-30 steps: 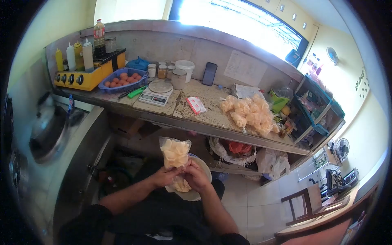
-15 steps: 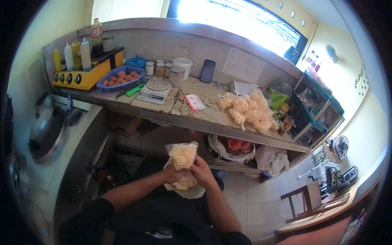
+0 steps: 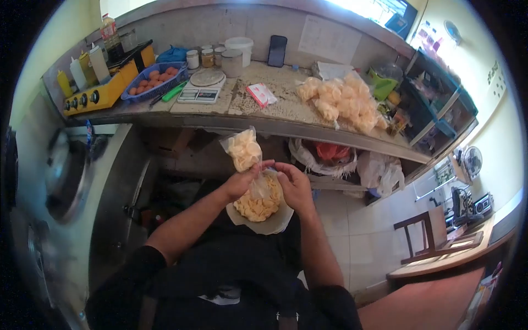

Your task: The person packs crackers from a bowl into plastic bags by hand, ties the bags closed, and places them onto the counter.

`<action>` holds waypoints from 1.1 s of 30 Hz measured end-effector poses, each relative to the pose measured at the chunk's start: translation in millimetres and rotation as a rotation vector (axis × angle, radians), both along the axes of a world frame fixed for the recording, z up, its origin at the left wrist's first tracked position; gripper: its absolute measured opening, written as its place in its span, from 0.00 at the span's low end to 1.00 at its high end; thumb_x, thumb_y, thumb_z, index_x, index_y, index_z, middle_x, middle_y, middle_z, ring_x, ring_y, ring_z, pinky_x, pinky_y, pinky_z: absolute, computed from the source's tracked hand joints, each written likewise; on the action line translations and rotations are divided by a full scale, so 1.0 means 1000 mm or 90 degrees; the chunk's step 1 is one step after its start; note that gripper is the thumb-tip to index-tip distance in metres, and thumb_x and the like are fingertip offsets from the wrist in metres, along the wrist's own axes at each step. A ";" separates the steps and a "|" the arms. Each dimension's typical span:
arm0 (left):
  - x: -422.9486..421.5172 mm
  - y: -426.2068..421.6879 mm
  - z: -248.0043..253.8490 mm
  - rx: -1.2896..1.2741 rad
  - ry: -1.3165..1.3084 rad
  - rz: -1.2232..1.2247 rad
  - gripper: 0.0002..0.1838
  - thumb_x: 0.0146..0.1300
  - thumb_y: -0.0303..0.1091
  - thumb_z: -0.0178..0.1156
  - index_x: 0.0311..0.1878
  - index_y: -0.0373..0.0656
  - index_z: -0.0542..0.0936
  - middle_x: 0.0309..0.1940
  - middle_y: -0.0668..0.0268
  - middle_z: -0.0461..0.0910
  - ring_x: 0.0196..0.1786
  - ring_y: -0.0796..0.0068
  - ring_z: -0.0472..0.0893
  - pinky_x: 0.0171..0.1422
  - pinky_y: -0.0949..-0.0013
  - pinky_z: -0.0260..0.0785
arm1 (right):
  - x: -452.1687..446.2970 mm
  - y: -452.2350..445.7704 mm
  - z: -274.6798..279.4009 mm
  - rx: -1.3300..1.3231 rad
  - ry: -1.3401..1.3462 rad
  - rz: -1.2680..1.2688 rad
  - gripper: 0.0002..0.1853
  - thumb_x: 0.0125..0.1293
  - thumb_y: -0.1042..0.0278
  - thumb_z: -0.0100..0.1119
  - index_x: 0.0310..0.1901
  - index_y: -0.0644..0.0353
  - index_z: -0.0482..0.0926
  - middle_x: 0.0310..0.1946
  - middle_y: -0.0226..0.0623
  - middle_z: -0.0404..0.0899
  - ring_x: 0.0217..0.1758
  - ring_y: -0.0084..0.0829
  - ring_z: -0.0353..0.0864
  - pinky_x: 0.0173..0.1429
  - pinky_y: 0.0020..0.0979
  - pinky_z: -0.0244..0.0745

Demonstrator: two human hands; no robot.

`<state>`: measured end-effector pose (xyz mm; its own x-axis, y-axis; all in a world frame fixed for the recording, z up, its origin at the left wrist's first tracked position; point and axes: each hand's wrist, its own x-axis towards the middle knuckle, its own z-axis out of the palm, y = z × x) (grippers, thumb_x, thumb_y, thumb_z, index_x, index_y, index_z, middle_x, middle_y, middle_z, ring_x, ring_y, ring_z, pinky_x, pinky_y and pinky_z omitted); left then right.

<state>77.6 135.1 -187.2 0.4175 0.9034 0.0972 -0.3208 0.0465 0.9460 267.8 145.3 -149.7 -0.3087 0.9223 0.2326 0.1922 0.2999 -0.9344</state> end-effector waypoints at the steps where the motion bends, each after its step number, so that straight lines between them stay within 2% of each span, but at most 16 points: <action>1: 0.002 -0.001 0.000 0.040 0.018 0.025 0.29 0.76 0.53 0.32 0.71 0.45 0.59 0.65 0.64 0.64 0.65 0.72 0.67 0.71 0.67 0.58 | -0.005 -0.001 0.006 0.035 -0.020 0.032 0.17 0.65 0.73 0.56 0.55 0.66 0.75 0.49 0.45 0.81 0.52 0.31 0.80 0.55 0.31 0.74; 3: 0.006 -0.003 0.000 0.062 0.011 0.058 0.29 0.77 0.51 0.33 0.74 0.46 0.56 0.67 0.64 0.62 0.66 0.72 0.64 0.73 0.66 0.54 | -0.015 -0.007 0.011 0.041 -0.098 0.071 0.22 0.65 0.72 0.56 0.60 0.66 0.71 0.52 0.48 0.79 0.55 0.34 0.79 0.57 0.33 0.74; 5: 0.009 -0.005 0.001 0.023 -0.041 0.077 0.29 0.77 0.50 0.33 0.75 0.47 0.53 0.69 0.65 0.59 0.68 0.72 0.63 0.74 0.66 0.51 | -0.025 -0.008 0.003 0.032 -0.067 0.084 0.24 0.65 0.71 0.56 0.62 0.65 0.69 0.51 0.47 0.80 0.55 0.34 0.80 0.57 0.32 0.74; 8: 0.005 -0.007 0.002 0.020 -0.018 0.066 0.29 0.76 0.51 0.35 0.75 0.49 0.53 0.71 0.65 0.55 0.71 0.73 0.57 0.74 0.67 0.50 | -0.037 -0.009 -0.009 0.051 -0.045 0.080 0.24 0.65 0.71 0.54 0.63 0.64 0.67 0.48 0.48 0.80 0.52 0.37 0.81 0.55 0.34 0.74; 9: 0.005 -0.009 0.006 0.027 -0.013 0.076 0.28 0.77 0.49 0.36 0.75 0.48 0.54 0.70 0.65 0.57 0.70 0.72 0.60 0.74 0.67 0.51 | -0.042 -0.011 -0.009 0.061 -0.041 0.074 0.23 0.65 0.71 0.53 0.62 0.64 0.67 0.47 0.49 0.81 0.51 0.39 0.81 0.54 0.35 0.75; 12: 0.005 -0.014 0.014 0.041 -0.015 0.066 0.26 0.76 0.44 0.40 0.73 0.45 0.57 0.66 0.63 0.64 0.67 0.71 0.65 0.73 0.65 0.54 | -0.046 -0.016 0.000 0.082 -0.219 0.081 0.17 0.67 0.76 0.49 0.57 0.66 0.71 0.47 0.49 0.79 0.54 0.38 0.79 0.55 0.34 0.73; 15: -0.003 -0.008 0.006 0.040 -0.048 0.019 0.23 0.74 0.39 0.45 0.69 0.40 0.63 0.63 0.61 0.68 0.65 0.70 0.67 0.71 0.65 0.58 | -0.045 -0.017 -0.009 0.069 -0.196 0.062 0.14 0.66 0.76 0.46 0.53 0.67 0.72 0.43 0.53 0.79 0.50 0.42 0.80 0.52 0.36 0.73; 18: -0.007 -0.007 0.006 0.016 -0.088 0.023 0.20 0.73 0.36 0.46 0.64 0.37 0.68 0.61 0.60 0.70 0.63 0.71 0.70 0.68 0.65 0.62 | -0.038 -0.018 -0.016 0.112 -0.195 0.098 0.12 0.69 0.72 0.47 0.51 0.65 0.74 0.41 0.47 0.79 0.46 0.37 0.80 0.51 0.34 0.73; 21: -0.011 -0.006 0.014 0.019 -0.119 -0.001 0.18 0.73 0.36 0.46 0.59 0.36 0.72 0.62 0.60 0.70 0.60 0.71 0.72 0.66 0.66 0.64 | -0.052 -0.027 -0.015 0.009 0.064 0.098 0.10 0.71 0.69 0.47 0.47 0.65 0.75 0.38 0.38 0.79 0.42 0.29 0.79 0.48 0.32 0.73; 23: -0.010 -0.004 0.009 0.042 -0.138 -0.009 0.17 0.73 0.37 0.45 0.56 0.36 0.74 0.62 0.60 0.69 0.58 0.72 0.73 0.64 0.66 0.65 | -0.052 -0.029 -0.017 0.008 -0.004 0.144 0.11 0.72 0.67 0.47 0.46 0.65 0.75 0.38 0.32 0.78 0.42 0.23 0.76 0.47 0.29 0.72; 25: -0.013 -0.009 0.018 0.018 -0.078 -0.025 0.18 0.73 0.38 0.44 0.53 0.35 0.75 0.63 0.60 0.68 0.58 0.71 0.73 0.64 0.66 0.65 | -0.050 -0.032 -0.004 -0.023 -0.092 0.169 0.11 0.73 0.66 0.47 0.46 0.65 0.75 0.36 0.25 0.75 0.39 0.19 0.72 0.44 0.26 0.70; 26: -0.015 -0.013 0.024 0.008 -0.047 -0.032 0.18 0.73 0.39 0.43 0.51 0.35 0.76 0.64 0.60 0.68 0.58 0.71 0.73 0.63 0.66 0.65 | -0.049 -0.031 -0.007 -0.035 -0.055 0.193 0.11 0.73 0.66 0.47 0.46 0.64 0.75 0.35 0.25 0.75 0.39 0.19 0.72 0.43 0.25 0.69; 27: -0.017 -0.020 0.035 -0.039 -0.036 -0.046 0.20 0.73 0.40 0.41 0.48 0.35 0.77 0.64 0.59 0.67 0.55 0.71 0.74 0.58 0.68 0.67 | -0.046 -0.028 -0.015 -0.045 -0.020 0.219 0.10 0.74 0.66 0.47 0.46 0.63 0.75 0.35 0.24 0.74 0.38 0.19 0.71 0.43 0.25 0.68; 30: -0.018 -0.020 0.030 0.032 -0.175 -0.138 0.21 0.73 0.42 0.44 0.59 0.36 0.73 0.57 0.58 0.74 0.56 0.70 0.75 0.56 0.69 0.69 | -0.042 -0.032 -0.004 -0.193 0.118 0.295 0.08 0.72 0.66 0.49 0.47 0.58 0.72 0.33 0.24 0.71 0.34 0.17 0.68 0.38 0.22 0.64; 32: -0.021 -0.020 0.028 0.063 -0.210 -0.188 0.18 0.72 0.40 0.46 0.52 0.36 0.75 0.59 0.55 0.71 0.58 0.67 0.73 0.59 0.68 0.67 | -0.039 -0.043 0.016 -0.265 0.146 0.308 0.11 0.71 0.68 0.50 0.52 0.58 0.67 0.30 0.23 0.69 0.31 0.15 0.64 0.34 0.20 0.59; 33: -0.022 -0.026 0.037 0.060 -0.225 -0.217 0.17 0.71 0.40 0.45 0.47 0.35 0.76 0.60 0.55 0.69 0.58 0.68 0.73 0.61 0.68 0.65 | -0.042 -0.044 0.012 -0.292 0.211 0.267 0.09 0.70 0.67 0.49 0.50 0.56 0.68 0.31 0.23 0.68 0.30 0.15 0.63 0.33 0.19 0.57</action>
